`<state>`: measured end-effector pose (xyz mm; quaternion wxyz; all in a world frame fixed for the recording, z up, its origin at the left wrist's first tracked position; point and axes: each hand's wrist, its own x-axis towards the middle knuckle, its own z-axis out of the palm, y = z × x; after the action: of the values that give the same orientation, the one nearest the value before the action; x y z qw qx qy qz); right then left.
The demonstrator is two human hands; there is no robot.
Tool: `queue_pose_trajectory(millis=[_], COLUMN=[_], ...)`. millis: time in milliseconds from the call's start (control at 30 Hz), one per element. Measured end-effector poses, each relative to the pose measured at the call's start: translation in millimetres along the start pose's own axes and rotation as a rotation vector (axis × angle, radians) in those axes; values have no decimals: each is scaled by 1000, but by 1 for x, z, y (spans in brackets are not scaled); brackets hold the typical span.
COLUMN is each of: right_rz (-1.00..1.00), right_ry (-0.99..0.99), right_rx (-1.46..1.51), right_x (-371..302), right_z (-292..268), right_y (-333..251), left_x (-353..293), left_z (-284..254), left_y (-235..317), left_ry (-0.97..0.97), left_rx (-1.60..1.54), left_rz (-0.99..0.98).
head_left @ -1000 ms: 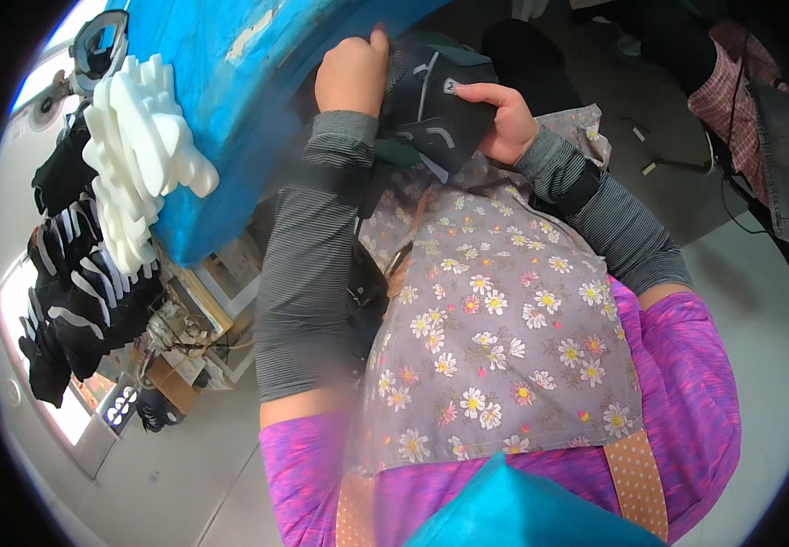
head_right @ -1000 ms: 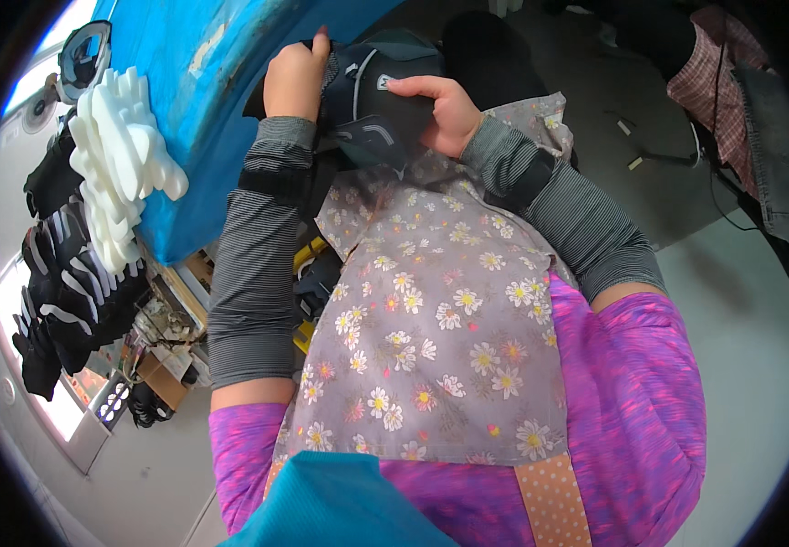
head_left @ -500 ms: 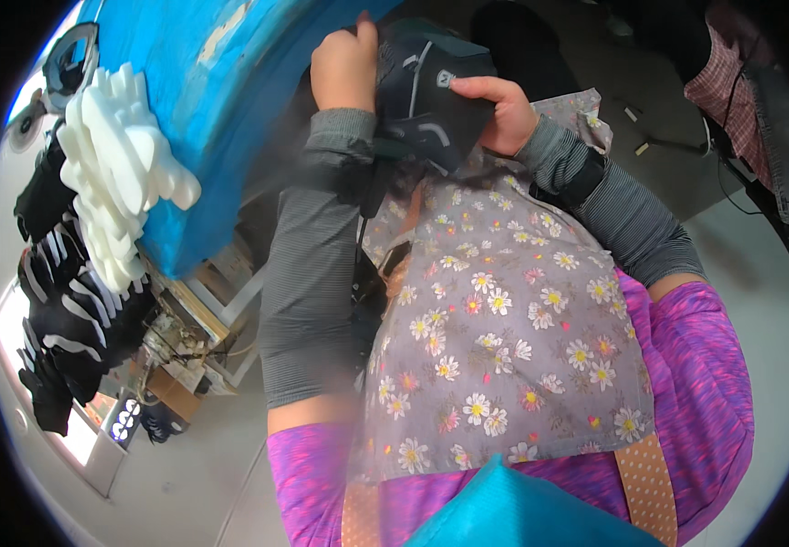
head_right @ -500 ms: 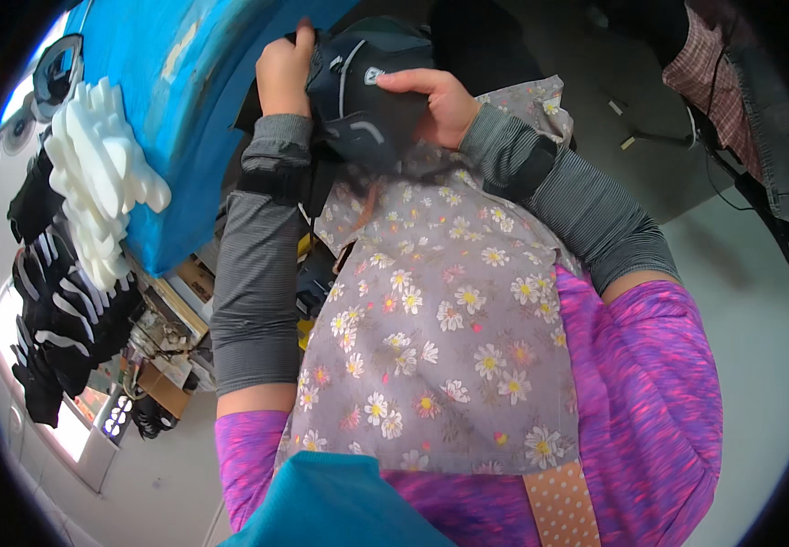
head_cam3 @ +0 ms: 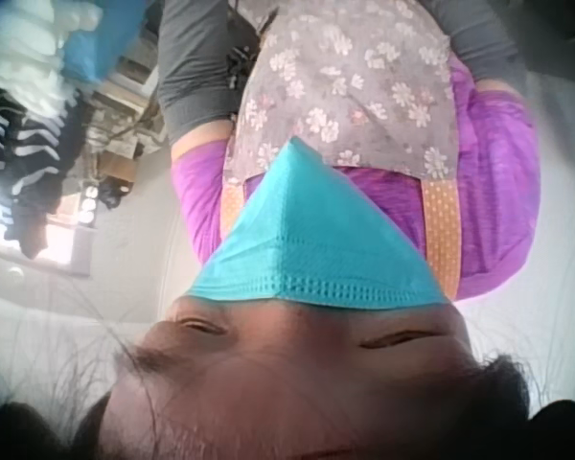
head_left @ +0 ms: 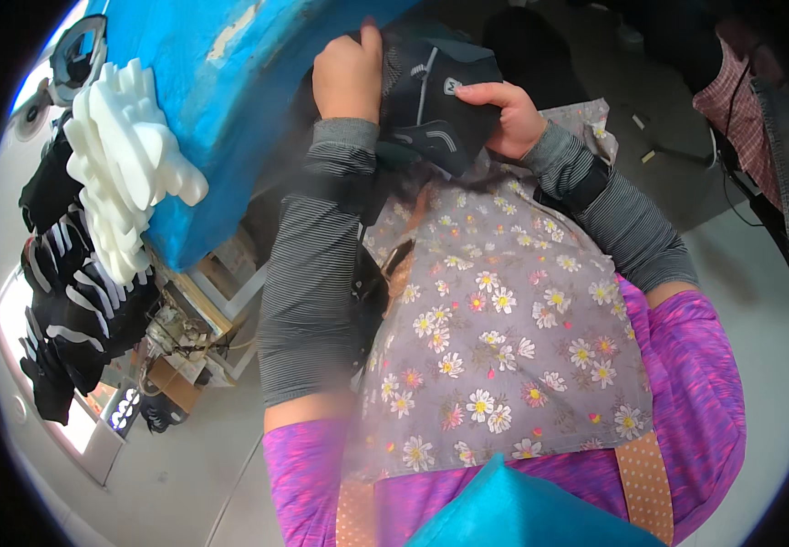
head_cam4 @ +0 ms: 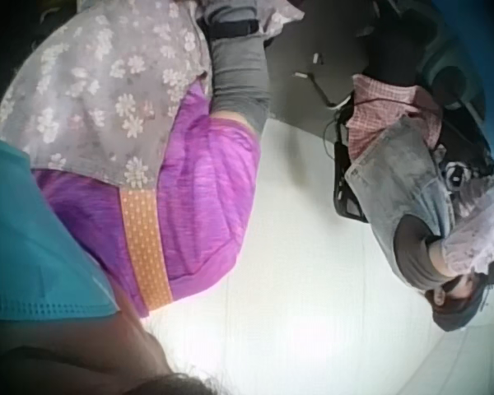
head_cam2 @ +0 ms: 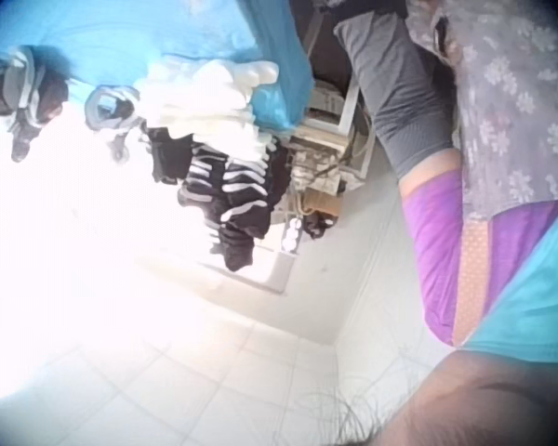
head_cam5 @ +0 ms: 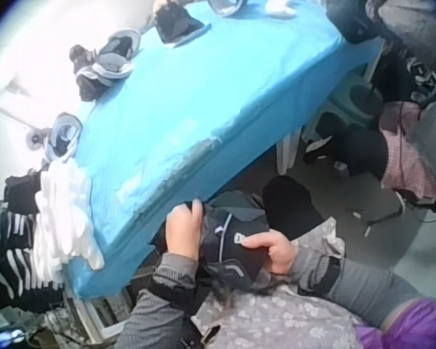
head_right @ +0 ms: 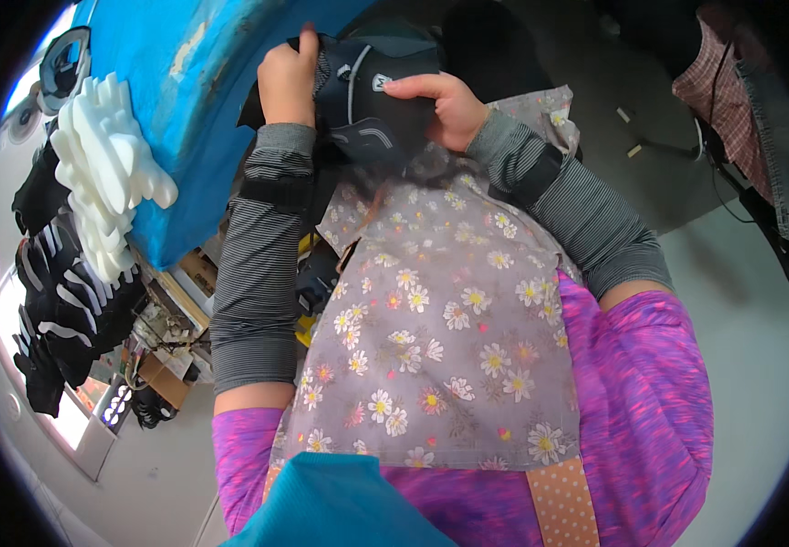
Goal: The person assembles a shoe upper by hand, folding and pressing the black fabric and synthetic components together, inserting internal padding, and then placing the finished assembly into a yellow basket.
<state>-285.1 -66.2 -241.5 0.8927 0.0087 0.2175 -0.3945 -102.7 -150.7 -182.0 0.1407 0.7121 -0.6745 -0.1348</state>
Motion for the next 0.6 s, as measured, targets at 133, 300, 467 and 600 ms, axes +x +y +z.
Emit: queue_pose_trajectory(millis=[133,300,467,600], right_rz=[7,5,7,-22], right_ry=[-19,-35,20,3], right_rx=[-66,-42,-43,-16], right_x=[-7,-6,-6,-11], right_z=[0,-6,8,9], right_y=[-1,1,-2,-6], left_x=[4,-1,-6,-10], left_z=[13,12,-2,-22], left_y=[-7,1,-2,16], left_ry=[19,6,58,92], left_rx=[-103,-198,-78,16], left_rz=[-64,-142,-38,-6])
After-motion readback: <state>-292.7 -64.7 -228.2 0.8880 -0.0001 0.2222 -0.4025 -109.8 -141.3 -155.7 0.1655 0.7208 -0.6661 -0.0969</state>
